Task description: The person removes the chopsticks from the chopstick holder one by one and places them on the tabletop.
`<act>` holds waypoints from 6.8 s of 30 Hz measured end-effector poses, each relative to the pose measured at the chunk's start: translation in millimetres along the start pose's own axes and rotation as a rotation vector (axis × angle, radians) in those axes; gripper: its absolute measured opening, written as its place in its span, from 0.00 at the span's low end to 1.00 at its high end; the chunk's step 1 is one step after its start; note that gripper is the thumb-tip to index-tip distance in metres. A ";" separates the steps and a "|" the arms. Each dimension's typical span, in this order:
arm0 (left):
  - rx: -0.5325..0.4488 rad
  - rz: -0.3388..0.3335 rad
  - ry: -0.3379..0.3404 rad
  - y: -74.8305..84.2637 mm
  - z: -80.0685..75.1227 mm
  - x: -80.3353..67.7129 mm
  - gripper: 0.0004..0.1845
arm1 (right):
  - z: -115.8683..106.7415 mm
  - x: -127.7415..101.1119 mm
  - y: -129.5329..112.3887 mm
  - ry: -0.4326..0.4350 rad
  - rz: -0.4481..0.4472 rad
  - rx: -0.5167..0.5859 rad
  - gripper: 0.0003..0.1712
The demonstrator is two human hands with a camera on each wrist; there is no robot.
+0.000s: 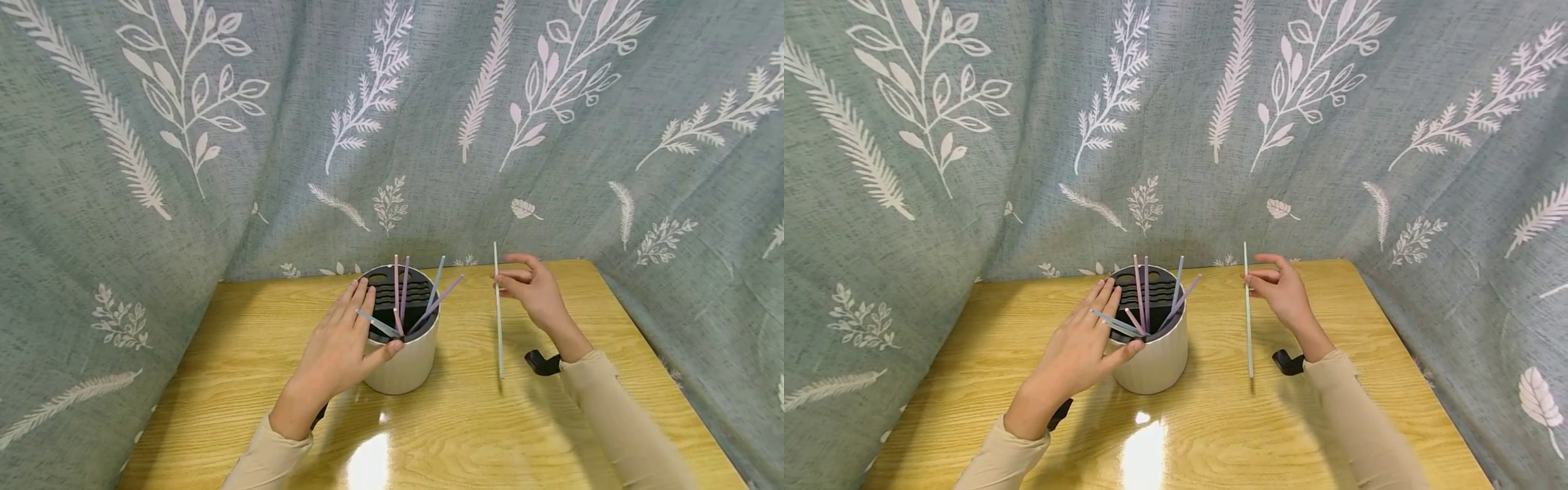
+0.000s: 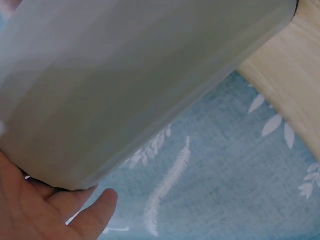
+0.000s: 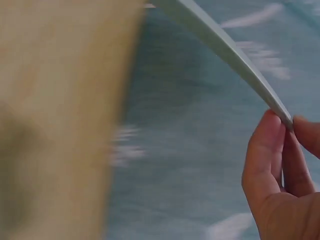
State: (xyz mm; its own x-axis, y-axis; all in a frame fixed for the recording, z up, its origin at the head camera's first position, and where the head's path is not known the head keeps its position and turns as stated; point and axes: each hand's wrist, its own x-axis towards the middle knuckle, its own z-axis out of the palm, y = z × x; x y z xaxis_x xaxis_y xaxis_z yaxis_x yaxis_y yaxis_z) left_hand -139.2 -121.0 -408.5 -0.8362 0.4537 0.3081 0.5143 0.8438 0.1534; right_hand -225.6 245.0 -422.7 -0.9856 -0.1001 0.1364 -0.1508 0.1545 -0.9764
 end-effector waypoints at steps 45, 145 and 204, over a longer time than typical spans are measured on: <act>0.004 0.011 0.018 -1.6 1.9 -0.9 0.53 | 20.3 14.2 100.9 -0.103 0.271 -0.133 0.27; -0.044 -0.022 0.005 -0.6 1.4 -1.7 0.53 | 22.8 24.9 98.3 -0.097 0.334 -0.106 0.30; -0.044 -0.024 -0.016 -0.9 2.0 -1.9 0.53 | 109.3 -32.2 -43.8 -0.104 -0.408 0.196 0.24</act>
State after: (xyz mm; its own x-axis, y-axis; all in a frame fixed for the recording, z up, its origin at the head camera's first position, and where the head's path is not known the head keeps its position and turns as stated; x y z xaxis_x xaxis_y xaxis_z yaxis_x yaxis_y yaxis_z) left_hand -138.5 -122.1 -411.2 -0.8512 0.4380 0.2891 0.5015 0.8412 0.2023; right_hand -178.9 134.0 -402.6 -0.8345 -0.2137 0.5079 -0.4972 -0.1051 -0.8612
